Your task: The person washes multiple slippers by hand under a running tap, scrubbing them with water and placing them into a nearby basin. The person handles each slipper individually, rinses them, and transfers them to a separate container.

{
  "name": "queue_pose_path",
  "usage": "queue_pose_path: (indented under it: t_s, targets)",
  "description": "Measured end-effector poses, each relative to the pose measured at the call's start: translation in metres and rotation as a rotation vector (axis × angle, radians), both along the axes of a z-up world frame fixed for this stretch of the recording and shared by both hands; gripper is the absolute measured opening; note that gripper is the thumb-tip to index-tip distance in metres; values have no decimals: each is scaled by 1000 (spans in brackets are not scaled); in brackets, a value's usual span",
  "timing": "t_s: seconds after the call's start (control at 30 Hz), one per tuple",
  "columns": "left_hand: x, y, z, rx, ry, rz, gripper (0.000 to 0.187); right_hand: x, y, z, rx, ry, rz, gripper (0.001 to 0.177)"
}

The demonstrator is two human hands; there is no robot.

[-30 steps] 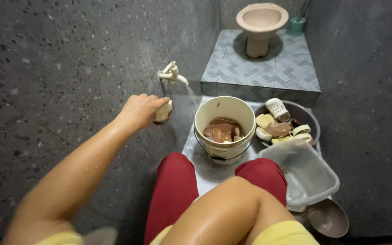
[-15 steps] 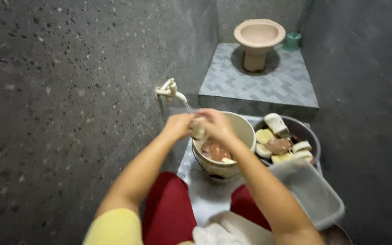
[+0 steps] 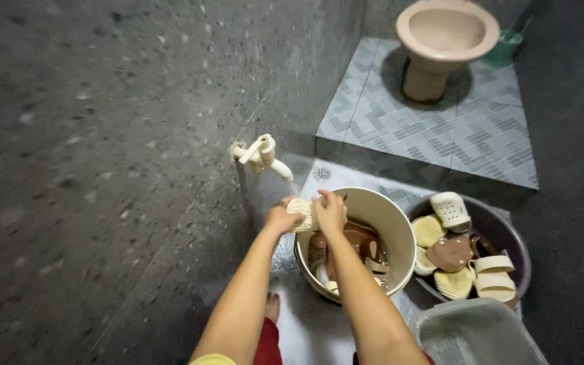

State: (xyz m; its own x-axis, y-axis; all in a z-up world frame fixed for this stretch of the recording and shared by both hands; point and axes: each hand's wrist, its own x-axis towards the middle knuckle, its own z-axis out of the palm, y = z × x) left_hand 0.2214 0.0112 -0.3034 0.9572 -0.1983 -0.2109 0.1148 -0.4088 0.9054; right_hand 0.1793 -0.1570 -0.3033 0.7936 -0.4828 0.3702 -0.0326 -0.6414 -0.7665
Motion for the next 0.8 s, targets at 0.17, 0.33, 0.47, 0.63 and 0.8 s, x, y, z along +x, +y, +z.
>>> queue_pose_path:
  t_s: [0.17,0.33,0.47,0.63,0.8]
  targets:
    - [39,22,-41,-134,217,-306,51,0,-42,-12,375,513,549,54]
    - [22,18,-43,-387,644,-76,52,8,-53,-11,530,554,612,47]
    - [6,47,-34,-748,818,-5,44,7,-43,6,630,348,701,37]
    - [3,65,-32,-580,794,81,40,-2,-20,42,326,426,662,32]
    - [6,48,-15,-69,409,79,42,-1,4,83,-45,300,538,28]
